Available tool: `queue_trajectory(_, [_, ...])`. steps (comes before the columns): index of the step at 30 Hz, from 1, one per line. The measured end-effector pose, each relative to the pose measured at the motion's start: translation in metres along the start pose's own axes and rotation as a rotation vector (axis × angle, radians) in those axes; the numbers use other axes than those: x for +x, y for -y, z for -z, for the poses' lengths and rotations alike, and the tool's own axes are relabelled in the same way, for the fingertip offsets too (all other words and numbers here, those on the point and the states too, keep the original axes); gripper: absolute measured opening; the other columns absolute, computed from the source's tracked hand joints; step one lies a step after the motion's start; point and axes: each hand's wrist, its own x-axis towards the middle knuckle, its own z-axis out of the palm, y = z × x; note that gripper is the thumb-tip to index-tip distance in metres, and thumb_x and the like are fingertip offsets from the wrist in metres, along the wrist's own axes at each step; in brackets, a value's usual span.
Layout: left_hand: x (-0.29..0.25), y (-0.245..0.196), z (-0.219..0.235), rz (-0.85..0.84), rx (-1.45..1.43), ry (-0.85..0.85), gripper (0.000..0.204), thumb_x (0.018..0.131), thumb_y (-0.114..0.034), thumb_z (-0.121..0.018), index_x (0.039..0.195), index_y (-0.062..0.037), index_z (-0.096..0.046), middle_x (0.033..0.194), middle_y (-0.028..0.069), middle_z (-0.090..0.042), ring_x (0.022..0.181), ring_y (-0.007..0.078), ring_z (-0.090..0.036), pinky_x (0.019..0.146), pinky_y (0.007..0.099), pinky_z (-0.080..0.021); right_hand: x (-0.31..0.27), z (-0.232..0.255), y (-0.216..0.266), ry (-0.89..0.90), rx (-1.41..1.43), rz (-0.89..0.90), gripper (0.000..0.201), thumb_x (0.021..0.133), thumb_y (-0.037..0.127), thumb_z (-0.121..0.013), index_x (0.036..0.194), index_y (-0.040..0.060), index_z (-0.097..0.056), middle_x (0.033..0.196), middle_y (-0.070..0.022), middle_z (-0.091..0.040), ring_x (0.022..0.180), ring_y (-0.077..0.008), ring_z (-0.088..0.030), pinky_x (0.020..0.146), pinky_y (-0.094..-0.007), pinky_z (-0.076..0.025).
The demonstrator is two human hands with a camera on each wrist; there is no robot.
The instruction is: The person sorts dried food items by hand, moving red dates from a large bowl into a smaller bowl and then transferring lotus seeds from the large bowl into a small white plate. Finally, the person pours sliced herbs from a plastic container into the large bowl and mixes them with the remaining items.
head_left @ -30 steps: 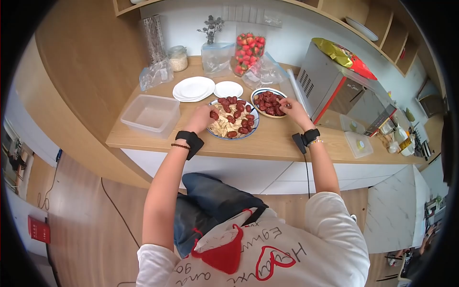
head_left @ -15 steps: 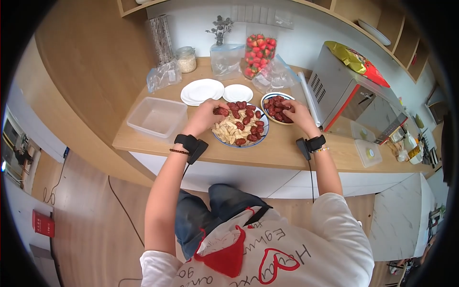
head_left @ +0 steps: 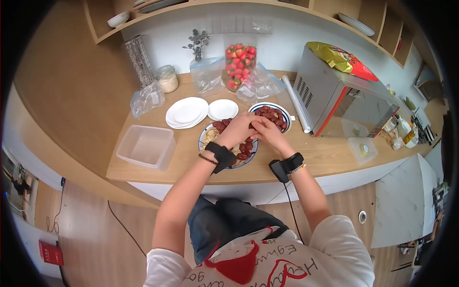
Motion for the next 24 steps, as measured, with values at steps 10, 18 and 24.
queue_trajectory(10, [0.005,0.021,0.039,0.083,-0.181,0.029,0.056,0.082,-0.015,-0.063,0.133,-0.0099,-0.041,0.110,0.0127,-0.054,0.084,0.0173,-0.057,0.075,0.0280,-0.047,0.033,0.089,0.018,-0.210,-0.688,0.131,0.026,0.088,0.009,-0.057,0.112,0.0008,-0.056,0.086,-0.0052,-0.062,0.070,-0.0108,-0.057,0.063,-0.0247,-0.048])
queue_trajectory(18, [-0.023,0.060,0.082,0.437,-0.044,0.007,0.036,0.083,-0.014,-0.062,0.118,-0.0073,-0.054,0.102,0.0093,-0.056,0.079,0.0182,-0.058,0.073,0.0291,-0.048,0.058,0.092,0.017,-0.179,-1.015,0.107,0.025,0.086,0.021,-0.059,0.099,0.0003,-0.061,0.085,-0.0147,-0.061,0.081,-0.0302,-0.059,0.074,-0.0356,-0.046])
queue_trajectory(24, [-0.032,0.079,0.081,0.463,0.173,0.054,0.042,0.077,-0.015,-0.065,0.117,-0.0132,-0.055,0.116,0.0133,-0.049,0.108,0.0323,-0.047,0.091,0.0393,-0.043,0.059,0.078,0.020,-0.138,-1.151,0.275,0.020,0.084,0.001,-0.053,0.103,0.0045,-0.059,0.103,-0.0137,-0.054,0.099,-0.0324,-0.051,0.086,-0.0380,-0.042])
